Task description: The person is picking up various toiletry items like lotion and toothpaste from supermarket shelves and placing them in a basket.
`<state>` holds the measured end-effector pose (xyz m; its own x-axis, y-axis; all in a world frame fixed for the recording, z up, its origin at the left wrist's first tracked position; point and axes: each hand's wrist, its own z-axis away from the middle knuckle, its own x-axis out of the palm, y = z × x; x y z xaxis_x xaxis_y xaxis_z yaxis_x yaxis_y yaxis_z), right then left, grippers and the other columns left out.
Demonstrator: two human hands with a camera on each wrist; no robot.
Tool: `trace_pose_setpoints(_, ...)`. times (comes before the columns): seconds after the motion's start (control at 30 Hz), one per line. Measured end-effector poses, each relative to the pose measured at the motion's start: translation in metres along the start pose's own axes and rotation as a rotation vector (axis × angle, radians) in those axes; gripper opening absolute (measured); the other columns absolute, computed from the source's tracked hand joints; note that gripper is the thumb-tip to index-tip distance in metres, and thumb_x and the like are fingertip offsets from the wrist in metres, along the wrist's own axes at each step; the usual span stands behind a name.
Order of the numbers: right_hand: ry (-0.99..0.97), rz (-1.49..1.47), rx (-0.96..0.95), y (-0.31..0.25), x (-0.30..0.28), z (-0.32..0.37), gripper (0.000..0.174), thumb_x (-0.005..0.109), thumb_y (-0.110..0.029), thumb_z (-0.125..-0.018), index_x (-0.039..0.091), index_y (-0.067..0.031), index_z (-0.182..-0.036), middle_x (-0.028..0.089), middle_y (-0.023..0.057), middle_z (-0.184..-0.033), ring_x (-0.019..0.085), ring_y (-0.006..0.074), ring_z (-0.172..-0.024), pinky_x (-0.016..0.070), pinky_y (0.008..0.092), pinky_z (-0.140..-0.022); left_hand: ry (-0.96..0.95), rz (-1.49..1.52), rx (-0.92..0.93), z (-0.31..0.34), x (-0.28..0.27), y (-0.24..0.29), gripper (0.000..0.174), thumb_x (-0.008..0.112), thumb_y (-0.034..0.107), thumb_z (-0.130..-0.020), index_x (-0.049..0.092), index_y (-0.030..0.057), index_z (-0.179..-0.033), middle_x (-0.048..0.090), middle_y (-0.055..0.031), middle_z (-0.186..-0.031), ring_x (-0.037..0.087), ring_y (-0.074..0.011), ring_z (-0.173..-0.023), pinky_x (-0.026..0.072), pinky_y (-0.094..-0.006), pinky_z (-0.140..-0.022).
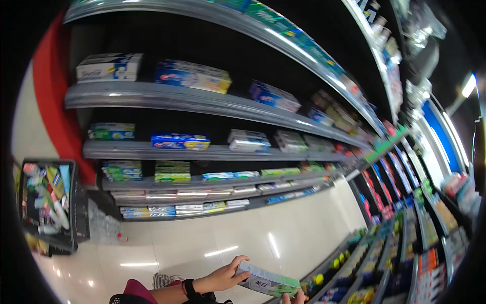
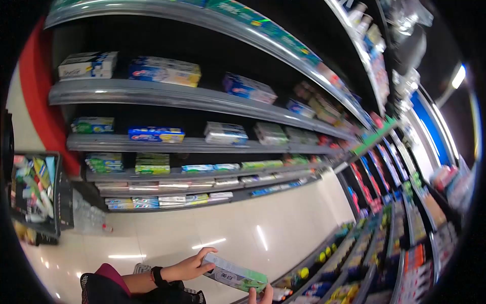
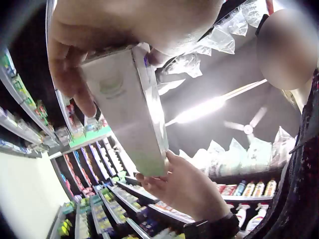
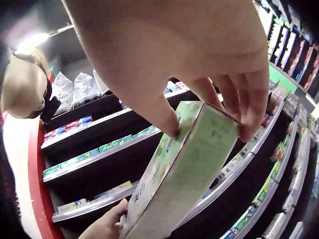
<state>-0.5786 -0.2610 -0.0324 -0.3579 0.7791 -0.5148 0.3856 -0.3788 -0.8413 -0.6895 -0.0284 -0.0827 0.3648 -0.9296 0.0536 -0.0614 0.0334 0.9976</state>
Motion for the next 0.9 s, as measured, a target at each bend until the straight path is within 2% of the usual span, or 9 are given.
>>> trace_pose_setpoints(0.07,0.057,0.056,-0.138,0.018,0.001,-0.028,0.042,0.062,-0.007,-0.088,0.048,0.0012,-0.127,0.056,0.0127,-0.117,0.056,0.0191,-0.097,0.0464,0.0307,-0.085,0.051,-0.041,-0.004,-0.015,0.002,-0.003,0.047,0.050,0.034,-0.096,0.031,0.0071,-0.130,0.060,-0.0176,-0.085,0.059,-0.0253,-0.078,0.0452,-0.0335,-0.071)
trace_pose_setpoints(0.13,-0.032,0.112,-0.229,0.022,-0.012,-0.078,0.043,0.063,-0.006,-0.088,0.048,0.0006,-0.128,0.055,0.0133,-0.116,0.056,0.0204,-0.097,0.0468,0.0312,-0.084,0.067,-0.115,-0.252,-0.039,0.010,0.003,0.049,0.048,0.036,-0.097,0.030,0.0056,-0.131,0.060,-0.0177,-0.086,0.060,-0.0269,-0.083,0.0457,-0.0333,-0.076)
trace_pose_setpoints(0.23,-0.022,0.084,-0.314,0.044,-0.028,-0.141,0.045,0.065,-0.006,-0.085,0.049,-0.0007,-0.127,0.053,0.0148,-0.116,0.054,0.0236,-0.097,0.0475,0.0324,-0.080,0.164,-0.153,-0.128,-0.091,0.037,-0.007,0.051,0.048,0.037,-0.097,0.029,0.0047,-0.131,0.060,-0.0170,-0.085,0.062,-0.0288,-0.089,0.0461,-0.0320,-0.080)
trace_pose_setpoints(0.27,-0.023,0.037,-0.331,0.048,-0.041,-0.162,0.045,0.065,-0.006,-0.085,0.050,-0.0009,-0.126,0.054,0.0147,-0.114,0.054,0.0238,-0.097,0.0471,0.0328,-0.081,0.148,-0.098,-0.247,-0.108,0.053,0.004,0.038,0.046,0.026,-0.099,0.035,0.0049,-0.129,0.058,-0.0122,-0.101,0.057,-0.0205,-0.095,0.0437,-0.0310,-0.084)
trace_pose_setpoints(0.37,-0.002,-0.027,-0.378,0.061,-0.094,-0.221,0.045,0.067,-0.006,-0.082,0.052,-0.0011,-0.124,0.055,0.0153,-0.109,0.054,0.0252,-0.094,0.0459,0.0338,-0.081,0.178,-0.269,-0.209,-0.167,0.098,0.011,0.035,0.045,0.023,-0.099,0.038,0.0043,-0.127,0.058,-0.0121,-0.104,0.057,-0.0210,-0.098,0.0434,-0.0309,-0.087)
trace_pose_setpoints(0.47,0.013,-0.074,-0.395,0.088,-0.156,-0.279,0.046,0.067,-0.005,-0.080,0.052,-0.0006,-0.124,0.056,0.0167,-0.105,0.054,0.0269,-0.091,0.0455,0.0347,-0.080,0.186,-0.275,-0.160,-0.236,0.154,0.003,0.042,0.055,0.016,-0.092,0.038,0.0016,-0.128,0.059,-0.0154,-0.104,0.060,-0.0221,-0.091,0.0477,-0.0321,-0.081)
trace_pose_setpoints(0.63,0.065,-0.176,-0.269,0.150,-0.217,-0.359,0.042,0.063,-0.007,-0.084,0.052,0.0017,-0.123,0.057,0.0188,-0.106,0.055,0.0301,-0.093,0.0449,0.0366,-0.082,0.232,-0.360,-0.027,-0.350,0.234,0.057,0.056,0.064,0.013,-0.086,0.033,0.0004,-0.131,0.059,-0.0175,-0.104,0.059,-0.0223,-0.090,0.0494,-0.0350,-0.080)
trace_pose_setpoints(0.67,0.099,-0.148,-0.267,0.164,-0.223,-0.372,0.040,0.062,-0.008,-0.085,0.052,0.0022,-0.123,0.057,0.0192,-0.107,0.055,0.0304,-0.094,0.0448,0.0365,-0.083,0.227,-0.464,-0.280,-0.367,0.246,0.077,0.059,0.068,0.015,-0.084,0.034,0.0008,-0.129,0.058,-0.0196,-0.107,0.059,-0.0261,-0.097,0.0477,-0.0361,-0.084)
trace_pose_setpoints(0.9,0.078,-0.201,-0.063,0.247,-0.207,-0.477,0.040,0.059,-0.012,-0.088,0.049,0.0027,-0.124,0.057,0.0194,-0.109,0.055,0.0286,-0.098,0.0446,0.0356,-0.086,0.158,-0.456,-0.148,-0.489,0.259,0.075,0.054,0.068,0.016,-0.083,0.037,0.0002,-0.124,0.059,-0.0208,-0.110,0.059,-0.0297,-0.104,0.0464,-0.0380,-0.088)
